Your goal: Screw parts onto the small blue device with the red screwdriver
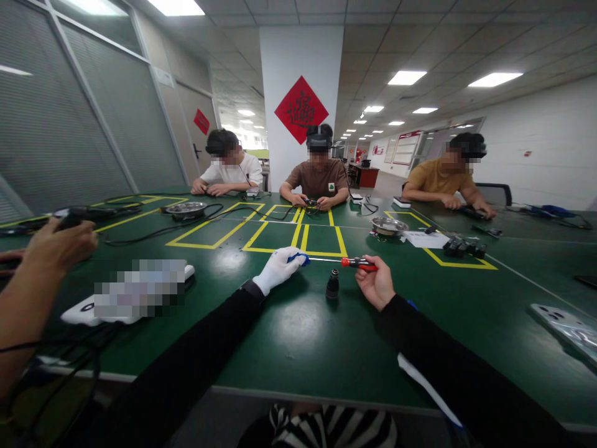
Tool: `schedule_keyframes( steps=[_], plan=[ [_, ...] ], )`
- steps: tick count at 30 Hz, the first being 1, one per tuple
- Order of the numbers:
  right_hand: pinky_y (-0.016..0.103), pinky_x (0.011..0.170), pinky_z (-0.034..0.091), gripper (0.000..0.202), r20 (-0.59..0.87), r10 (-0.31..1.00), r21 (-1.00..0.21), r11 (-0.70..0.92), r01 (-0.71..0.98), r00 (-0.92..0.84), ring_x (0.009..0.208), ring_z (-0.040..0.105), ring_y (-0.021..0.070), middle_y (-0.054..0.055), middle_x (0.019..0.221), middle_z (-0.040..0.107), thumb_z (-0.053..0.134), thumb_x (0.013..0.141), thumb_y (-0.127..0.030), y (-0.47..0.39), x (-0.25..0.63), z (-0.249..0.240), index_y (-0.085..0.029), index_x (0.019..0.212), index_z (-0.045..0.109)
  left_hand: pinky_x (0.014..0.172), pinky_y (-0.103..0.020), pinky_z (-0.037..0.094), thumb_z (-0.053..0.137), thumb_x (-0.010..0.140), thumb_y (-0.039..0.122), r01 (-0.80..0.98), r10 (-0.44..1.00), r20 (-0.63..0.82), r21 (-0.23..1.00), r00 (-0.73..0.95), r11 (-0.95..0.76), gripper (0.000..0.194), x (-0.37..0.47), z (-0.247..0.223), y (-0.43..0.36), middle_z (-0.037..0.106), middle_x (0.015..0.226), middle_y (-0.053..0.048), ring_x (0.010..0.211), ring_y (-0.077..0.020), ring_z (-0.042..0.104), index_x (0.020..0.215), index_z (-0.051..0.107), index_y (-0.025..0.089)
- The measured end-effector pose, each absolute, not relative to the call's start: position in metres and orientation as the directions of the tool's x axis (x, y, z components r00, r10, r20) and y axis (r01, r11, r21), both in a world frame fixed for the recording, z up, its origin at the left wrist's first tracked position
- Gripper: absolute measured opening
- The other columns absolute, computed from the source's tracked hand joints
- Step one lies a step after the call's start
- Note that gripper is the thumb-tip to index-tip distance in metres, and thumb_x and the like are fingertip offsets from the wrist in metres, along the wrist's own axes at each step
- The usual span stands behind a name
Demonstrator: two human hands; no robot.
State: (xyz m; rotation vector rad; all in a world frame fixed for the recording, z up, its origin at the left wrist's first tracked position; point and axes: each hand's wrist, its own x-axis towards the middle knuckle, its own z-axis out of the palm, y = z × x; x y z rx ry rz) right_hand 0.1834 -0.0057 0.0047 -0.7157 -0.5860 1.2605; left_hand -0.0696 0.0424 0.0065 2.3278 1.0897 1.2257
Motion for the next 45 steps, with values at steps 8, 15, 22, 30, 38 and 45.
schedule_keyframes(
  steps=[8,15,22,30,38,45],
  plan=[
    [0.032,0.068,0.052,0.019,0.352,0.88,-0.934,0.308,0.179,0.32,0.075,0.061,0.0152,0.002,0.092,0.06,0.063,0.061,-0.016,0.005,0.184,-0.012,-0.021,0.071,0.046,0.064,-0.023,0.045,0.04,0.089,0.035,0.146,0.8,0.594,0.801,-0.081,-0.58,0.032,-0.056,0.011,0.038,0.057,0.065,0.0,0.063,-0.0118,0.053,0.068,0.053,0.016],
    [0.037,0.086,0.041,0.021,0.413,0.894,-0.794,0.261,0.549,0.172,0.085,0.052,0.0192,0.003,0.088,0.051,0.052,0.051,-0.002,0.005,0.187,-0.021,-0.019,0.063,0.051,0.08,-0.03,0.049,0.049,0.087,0.038,-0.062,0.859,0.512,0.858,0.023,-0.51,0.027,-0.021,0.002,0.018,0.063,0.081,-0.005,0.078,-0.014,0.06,0.082,0.06,0.014],
    [0.046,0.088,0.038,0.013,0.529,0.841,-0.616,0.287,0.733,0.115,0.098,0.048,0.0277,0.009,0.099,0.053,0.058,0.068,-0.017,-0.011,0.178,-0.006,-0.02,0.081,0.058,0.076,-0.032,0.053,0.053,0.083,0.045,-0.294,0.923,0.385,0.881,-0.006,-0.37,0.033,-0.006,0.001,0.004,0.065,0.08,-0.006,0.071,-0.0144,0.064,0.081,0.06,0.013],
    [0.039,0.085,0.043,0.006,0.853,0.484,-0.303,0.765,0.568,-0.197,0.091,0.054,0.0217,0.004,0.089,0.06,0.055,0.083,-0.019,-0.041,0.156,0.024,-0.023,0.087,0.056,0.058,-0.024,0.046,0.045,0.087,0.048,-0.104,0.861,0.498,0.867,0.104,-0.488,0.039,-0.004,0.015,-0.021,0.058,0.062,-0.001,0.056,-0.0112,0.054,0.068,0.054,0.015],
    [0.041,0.08,0.046,0.018,0.893,0.39,-0.241,0.836,0.493,-0.225,0.088,0.056,0.0221,0.004,0.089,0.062,0.059,0.081,-0.017,-0.051,0.148,0.022,-0.027,0.096,0.061,0.066,-0.027,0.043,0.039,0.09,0.036,0.286,0.671,0.706,0.61,0.227,-0.738,0.033,-0.012,0.018,-0.036,0.056,0.064,-0.002,0.064,-0.0148,0.053,0.064,0.052,0.02],
    [0.036,0.073,0.049,0.018,0.893,0.389,-0.265,0.863,0.431,-0.229,0.083,0.057,0.0194,0.004,0.085,0.061,0.061,0.08,-0.015,-0.05,0.151,0.021,-0.027,0.093,0.065,0.062,-0.026,0.041,0.036,0.091,0.03,0.341,0.623,0.714,0.526,0.32,-0.779,0.031,-0.013,0.016,-0.034,0.055,0.063,-0.001,0.061,-0.0135,0.051,0.065,0.05,0.019]
  ],
)
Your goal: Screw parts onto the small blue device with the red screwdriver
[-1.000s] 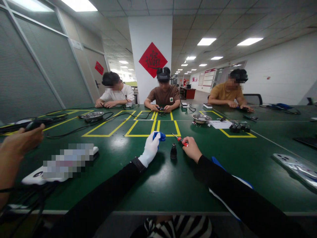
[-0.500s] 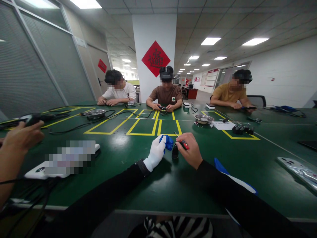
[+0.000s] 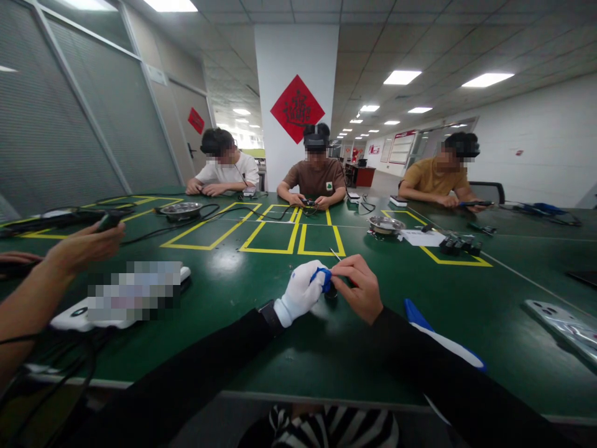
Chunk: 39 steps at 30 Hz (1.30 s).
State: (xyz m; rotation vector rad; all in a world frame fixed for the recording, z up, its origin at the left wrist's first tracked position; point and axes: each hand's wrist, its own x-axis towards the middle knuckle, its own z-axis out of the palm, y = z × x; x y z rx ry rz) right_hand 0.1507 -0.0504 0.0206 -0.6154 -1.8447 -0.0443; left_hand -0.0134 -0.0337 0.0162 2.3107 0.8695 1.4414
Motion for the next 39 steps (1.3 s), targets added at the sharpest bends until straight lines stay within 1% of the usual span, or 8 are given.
schedule_keyframes(
  steps=[6,11,16,21,24,27,32,39],
  plan=[
    [0.034,0.07,0.051,0.014,0.89,0.371,-0.234,0.87,0.434,-0.266,0.084,0.058,0.0186,0.004,0.089,0.059,0.061,0.08,-0.017,-0.05,0.153,0.02,-0.027,0.09,0.064,0.061,-0.026,0.039,0.034,0.091,0.028,0.373,0.578,0.709,0.449,0.404,-0.812,0.033,-0.017,0.016,-0.033,0.055,0.063,-0.002,0.06,-0.014,0.051,0.063,0.049,0.019],
    [0.03,0.06,0.047,0.012,0.842,0.433,-0.286,0.864,0.414,-0.322,0.074,0.054,0.0162,0.005,0.093,0.057,0.056,0.083,-0.016,-0.049,0.151,0.018,-0.025,0.091,0.058,0.063,-0.027,0.04,0.034,0.091,0.028,0.349,0.571,0.713,0.456,0.406,-0.818,0.033,-0.018,0.017,-0.034,0.056,0.064,-0.003,0.063,-0.015,0.052,0.063,0.051,0.02],
    [0.032,0.066,0.047,0.011,0.826,0.475,-0.361,0.859,0.363,-0.303,0.079,0.055,0.0174,0.006,0.095,0.056,0.05,0.086,-0.017,-0.047,0.146,0.019,-0.024,0.095,0.052,0.064,-0.027,0.041,0.038,0.09,0.029,0.337,0.593,0.719,0.493,0.362,-0.802,0.031,-0.016,0.016,-0.035,0.056,0.065,-0.003,0.063,-0.0146,0.052,0.065,0.053,0.019],
    [0.031,0.069,0.046,0.003,0.849,0.528,-0.482,0.758,0.44,0.02,0.088,0.053,0.0184,0.006,0.101,0.052,0.05,0.088,-0.021,-0.038,0.159,0.029,-0.022,0.089,0.052,0.085,-0.032,0.046,0.041,0.09,0.029,0.268,0.61,0.746,0.551,0.268,-0.791,0.024,-0.015,0.021,-0.031,0.063,0.095,-0.007,0.091,-0.0182,0.059,0.1,0.06,0.018],
    [0.03,0.065,0.045,0.003,0.83,0.546,-0.524,0.695,0.492,0.113,0.084,0.052,0.0175,0.006,0.103,0.051,0.051,0.088,-0.024,-0.03,0.174,0.033,-0.022,0.088,0.054,0.106,-0.04,0.036,0.062,0.078,0.033,0.237,0.551,0.755,0.498,0.354,-0.834,0.055,-0.015,0.021,-0.027,0.051,0.129,-0.011,0.121,-0.0245,0.047,0.128,0.046,0.018],
    [0.03,0.063,0.045,0.004,0.822,0.566,-0.51,0.685,0.52,0.061,0.081,0.053,0.0171,0.006,0.1,0.051,0.053,0.087,-0.024,-0.025,0.183,0.032,-0.022,0.086,0.056,0.113,-0.043,0.028,0.073,0.067,0.033,0.234,0.577,0.646,0.541,0.499,-0.808,0.088,-0.013,0.013,-0.022,0.038,0.144,-0.011,0.132,-0.028,0.037,0.141,0.03,0.02],
    [0.031,0.064,0.047,0.004,0.826,0.553,-0.417,0.728,0.543,-0.108,0.075,0.053,0.016,0.006,0.102,0.052,0.055,0.085,-0.024,-0.023,0.18,0.022,-0.022,0.086,0.059,0.107,-0.043,0.037,0.065,0.075,0.025,0.21,0.655,0.489,0.686,0.576,-0.697,0.072,-0.01,-0.002,-0.011,0.047,0.138,-0.009,0.125,-0.0263,0.047,0.14,0.035,0.024],
    [0.033,0.077,0.05,0.01,0.747,0.508,-0.247,0.811,0.53,-0.429,0.09,0.059,0.0195,0.006,0.094,0.061,0.056,0.085,-0.022,-0.021,0.186,0.001,-0.026,0.09,0.064,0.11,-0.047,0.031,0.076,0.063,0.035,0.275,0.715,0.504,0.688,0.484,-0.671,0.09,-0.01,-0.015,0.001,0.044,0.14,-0.012,0.129,-0.0297,0.042,0.141,0.033,0.021]
  ],
)
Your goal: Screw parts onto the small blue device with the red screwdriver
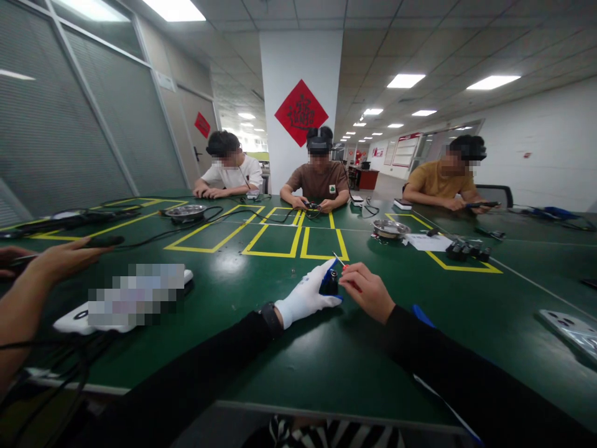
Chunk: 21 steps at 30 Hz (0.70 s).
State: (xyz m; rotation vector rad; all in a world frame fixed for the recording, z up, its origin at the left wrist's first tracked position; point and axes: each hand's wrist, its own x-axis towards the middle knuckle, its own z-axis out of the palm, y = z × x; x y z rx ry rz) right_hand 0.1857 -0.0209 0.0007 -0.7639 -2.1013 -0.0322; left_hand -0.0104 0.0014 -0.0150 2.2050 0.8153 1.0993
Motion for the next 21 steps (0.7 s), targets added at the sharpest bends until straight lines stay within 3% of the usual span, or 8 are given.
schedule_keyframes(
  steps=[6,10,21],
  plan=[
    [0.031,0.075,0.048,0.014,0.635,0.535,-0.187,0.806,0.561,-0.557,0.084,0.062,0.0174,0.005,0.093,0.064,0.053,0.087,-0.025,-0.021,0.191,-0.001,-0.026,0.092,0.065,0.106,-0.042,0.038,0.071,0.068,0.023,0.214,0.71,0.479,0.73,0.516,-0.649,0.07,-0.01,-0.019,0.007,0.055,0.131,-0.008,0.119,-0.0246,0.053,0.133,0.045,0.024],
    [0.03,0.073,0.048,0.015,0.603,0.555,-0.176,0.793,0.583,-0.573,0.082,0.062,0.017,0.004,0.093,0.065,0.052,0.088,-0.025,-0.023,0.189,0.005,-0.025,0.092,0.066,0.104,-0.042,0.04,0.07,0.069,0.023,0.208,0.718,0.457,0.749,0.525,-0.629,0.062,-0.01,-0.015,0.006,0.058,0.127,-0.008,0.115,-0.0247,0.056,0.128,0.051,0.021],
    [0.025,0.072,0.045,0.016,0.587,0.441,0.029,0.826,0.563,-0.678,0.08,0.062,0.0142,0.005,0.092,0.066,0.05,0.09,-0.023,-0.022,0.188,0.008,-0.021,0.092,0.066,0.105,-0.04,0.039,0.069,0.071,0.023,0.281,0.725,0.448,0.713,0.523,-0.643,0.06,-0.01,-0.012,0.0,0.06,0.125,-0.008,0.114,-0.0232,0.056,0.127,0.05,0.018]
  ],
)
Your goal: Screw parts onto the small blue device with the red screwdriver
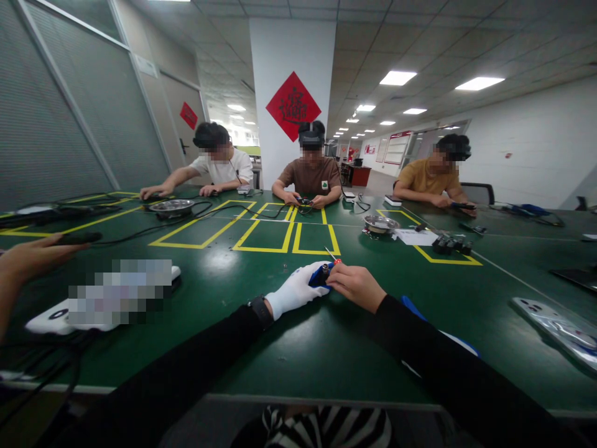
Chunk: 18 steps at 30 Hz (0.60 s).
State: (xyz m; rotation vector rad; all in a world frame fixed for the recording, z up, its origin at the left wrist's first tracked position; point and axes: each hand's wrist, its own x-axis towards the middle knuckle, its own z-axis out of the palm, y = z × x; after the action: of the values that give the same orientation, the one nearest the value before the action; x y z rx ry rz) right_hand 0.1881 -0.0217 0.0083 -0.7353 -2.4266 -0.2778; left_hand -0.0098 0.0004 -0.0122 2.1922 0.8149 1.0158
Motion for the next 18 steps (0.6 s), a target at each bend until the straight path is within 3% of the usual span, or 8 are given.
schedule_keyframes(
  steps=[8,18],
  plan=[
    [0.026,0.07,0.043,0.018,0.597,0.413,0.107,0.809,0.578,-0.688,0.079,0.062,0.0137,0.004,0.09,0.067,0.049,0.091,-0.024,-0.0213,0.19,0.0049,-0.02,0.092,0.066,0.106,-0.038,0.038,0.069,0.07,0.022,0.304,0.727,0.443,0.7,0.525,-0.646,0.061,-0.0095,-0.0126,0.002,0.058,0.127,-0.007,0.116,-0.0227,0.055,0.128,0.05,0.019],
    [0.026,0.071,0.045,0.017,0.626,0.443,-0.003,0.825,0.566,-0.642,0.079,0.062,0.0136,0.004,0.09,0.068,0.05,0.09,-0.023,-0.0217,0.1898,0.0074,-0.021,0.09,0.067,0.105,-0.037,0.039,0.069,0.072,0.026,0.297,0.716,0.444,0.695,0.539,-0.654,0.06,-0.01,-0.0142,0.003,0.059,0.125,-0.007,0.114,-0.0226,0.055,0.128,0.05,0.019]
  ],
)
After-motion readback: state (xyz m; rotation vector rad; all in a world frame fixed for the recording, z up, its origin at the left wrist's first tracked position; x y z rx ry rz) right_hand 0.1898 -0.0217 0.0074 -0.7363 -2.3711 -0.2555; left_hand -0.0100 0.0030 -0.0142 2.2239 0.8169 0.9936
